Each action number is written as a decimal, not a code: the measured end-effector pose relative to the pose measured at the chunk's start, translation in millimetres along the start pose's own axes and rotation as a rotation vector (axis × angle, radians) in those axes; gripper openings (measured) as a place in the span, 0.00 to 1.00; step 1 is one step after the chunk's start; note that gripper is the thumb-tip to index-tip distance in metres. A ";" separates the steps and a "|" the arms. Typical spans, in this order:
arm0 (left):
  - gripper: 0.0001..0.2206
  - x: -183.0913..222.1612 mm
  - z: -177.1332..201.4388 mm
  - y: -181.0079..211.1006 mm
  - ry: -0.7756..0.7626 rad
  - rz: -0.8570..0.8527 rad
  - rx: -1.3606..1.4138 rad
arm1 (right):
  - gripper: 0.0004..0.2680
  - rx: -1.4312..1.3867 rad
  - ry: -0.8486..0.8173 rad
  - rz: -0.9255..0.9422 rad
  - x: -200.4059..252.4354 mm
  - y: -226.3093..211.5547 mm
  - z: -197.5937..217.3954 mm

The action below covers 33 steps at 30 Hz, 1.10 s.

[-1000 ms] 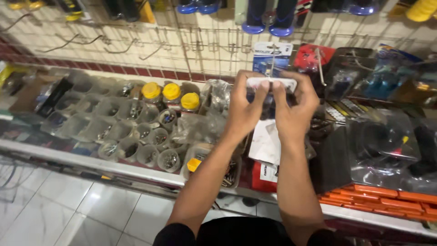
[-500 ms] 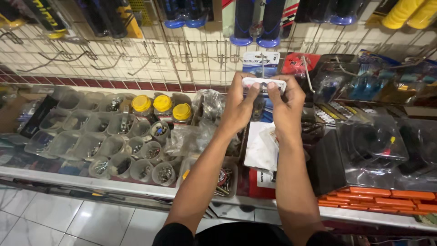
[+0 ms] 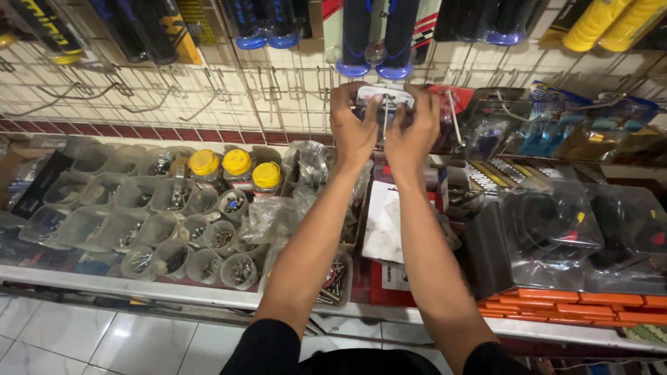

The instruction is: The person moves small packaged motorcycle parts and components between a glass display counter and a shelving unit, picking up and examining different boxes and plastic-wrapped items.

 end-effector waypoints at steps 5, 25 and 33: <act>0.17 5.4 1.2 0.4 0.013 -0.025 -0.125 | 0.15 0.031 0.006 0.064 -0.1 2.6 -8.9; 0.28 23.5 16.8 12.7 -0.100 -0.123 -0.110 | 0.23 -0.020 -0.086 0.003 18.6 2.1 0.8; 0.27 80.8 87.3 52.8 -0.141 -0.096 -0.243 | 0.19 -0.115 -0.158 -0.016 72.4 -43.1 58.0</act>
Point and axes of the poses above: each hand's wrist, its own x-axis away from the middle knuckle, its own z-axis out of the back of the hand, y = z × x, the point moved 10 cm from there along -x, towards the middle knuckle, and after that the axes turned 13 degrees about y, right-handed, at the moved point
